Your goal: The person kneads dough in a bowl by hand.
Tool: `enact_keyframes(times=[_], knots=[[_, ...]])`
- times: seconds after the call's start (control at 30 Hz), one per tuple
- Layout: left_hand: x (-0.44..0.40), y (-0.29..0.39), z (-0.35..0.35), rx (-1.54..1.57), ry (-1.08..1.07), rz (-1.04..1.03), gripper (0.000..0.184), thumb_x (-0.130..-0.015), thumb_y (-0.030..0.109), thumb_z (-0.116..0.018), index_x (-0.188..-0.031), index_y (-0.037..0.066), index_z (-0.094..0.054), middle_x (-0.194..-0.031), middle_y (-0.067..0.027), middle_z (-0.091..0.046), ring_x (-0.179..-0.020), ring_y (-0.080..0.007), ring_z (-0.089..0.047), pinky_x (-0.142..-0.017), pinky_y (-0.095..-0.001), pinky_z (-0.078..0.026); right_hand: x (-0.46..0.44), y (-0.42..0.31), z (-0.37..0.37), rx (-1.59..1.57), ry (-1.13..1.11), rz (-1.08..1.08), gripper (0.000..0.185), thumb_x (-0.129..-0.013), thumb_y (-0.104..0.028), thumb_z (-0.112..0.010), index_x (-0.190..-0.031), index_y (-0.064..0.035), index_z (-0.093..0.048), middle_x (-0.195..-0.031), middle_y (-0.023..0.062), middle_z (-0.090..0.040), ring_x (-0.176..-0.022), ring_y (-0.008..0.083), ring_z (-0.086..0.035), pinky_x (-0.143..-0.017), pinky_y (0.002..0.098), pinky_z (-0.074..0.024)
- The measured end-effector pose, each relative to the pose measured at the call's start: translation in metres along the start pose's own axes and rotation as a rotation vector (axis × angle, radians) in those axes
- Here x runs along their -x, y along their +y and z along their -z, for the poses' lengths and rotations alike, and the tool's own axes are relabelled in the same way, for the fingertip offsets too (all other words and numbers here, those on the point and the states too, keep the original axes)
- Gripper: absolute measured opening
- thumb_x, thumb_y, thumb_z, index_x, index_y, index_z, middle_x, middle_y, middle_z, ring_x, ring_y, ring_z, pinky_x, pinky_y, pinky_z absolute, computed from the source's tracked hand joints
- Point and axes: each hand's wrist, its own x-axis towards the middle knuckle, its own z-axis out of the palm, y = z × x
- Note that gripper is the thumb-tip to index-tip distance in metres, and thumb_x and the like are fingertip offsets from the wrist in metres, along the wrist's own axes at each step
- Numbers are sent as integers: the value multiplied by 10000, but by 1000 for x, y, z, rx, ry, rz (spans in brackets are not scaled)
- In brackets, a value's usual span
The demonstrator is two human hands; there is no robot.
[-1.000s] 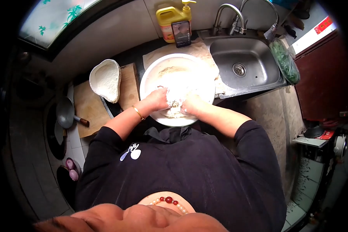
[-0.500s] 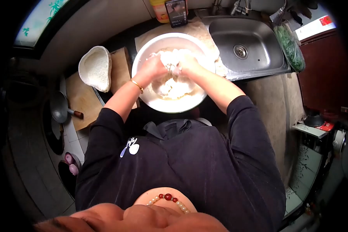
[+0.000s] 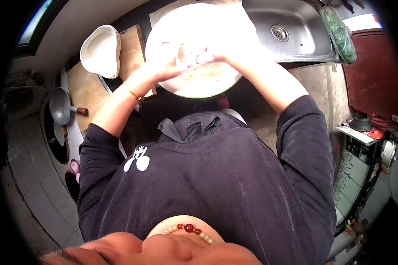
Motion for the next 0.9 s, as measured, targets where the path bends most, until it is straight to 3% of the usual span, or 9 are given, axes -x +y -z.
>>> enact_keyframes(times=[0.1,0.3,0.5,0.53,0.63,0.73,0.83,0.9], knots=[[-1,12,30,-19,-269,37,293,-730,192,-604,-941,-7,-647,-957,-184,-648,-860,-351,-614,-739,-428,-498,20,2,-30,153,-12,4,372,-803,-247,-649,-1145,-105,-613,-1132,117,-624,-1031,283,-582,-910,359,-459],[34,19,-2,-54,-99,-136,262,-717,181,-609,-903,3,-655,-934,-179,-651,-824,-337,-620,-700,-436,-496,13,14,-77,268,-8,-98,354,-804,-240,-645,-1129,-103,-613,-1112,115,-623,-1012,278,-581,-893,359,-459],[-4,-4,-28,-160,59,-286,232,-703,170,-614,-866,12,-663,-912,-175,-654,-788,-323,-625,-662,-444,-493,3,31,-57,242,-14,-148,337,-804,-233,-641,-1113,-102,-613,-1092,114,-622,-994,273,-579,-877,358,-459],[-11,-10,-32,-181,15,-256,227,-701,168,-615,-860,14,-664,-908,-174,-654,-782,-321,-626,-656,-446,-493,2,34,-51,233,-14,-153,334,-805,-232,-640,-1110,-101,-613,-1089,114,-622,-990,272,-579,-874,358,-459],[-51,-15,-41,-171,-312,110,236,-722,172,-621,-908,34,-670,-903,-175,-657,-779,-299,-642,-648,-442,-508,-5,43,-40,218,6,-183,325,-805,-229,-638,-1102,-100,-613,-1079,113,-622,-981,269,-578,-866,358,-459],[-79,1,-7,-102,-308,413,282,-806,239,-599,-983,22,-637,-1018,-169,-627,-977,-310,-603,-836,-426,-495,-31,51,-40,221,63,-238,316,-805,-225,-636,-1094,-99,-614,-1069,112,-621,-972,267,-578,-858,358,-459],[-87,4,-3,-35,-253,463,269,-790,237,-621,-970,41,-653,-1032,-150,-640,-967,-311,-615,-831,-429,-504,-62,58,-45,193,149,-303,307,-806,-222,-634,-1086,-99,-614,-1059,111,-621,-962,264,-577,-849,357,-459],[-83,0,-8,19,-176,377,293,-785,246,-624,-983,32,-649,-1011,-165,-645,-953,-336,-617,-830,-429,-501,-68,55,-43,181,194,-313,301,-806,-220,-633,-1081,-98,-614,-1052,111,-621,-956,263,-576,-844,357,-459]])
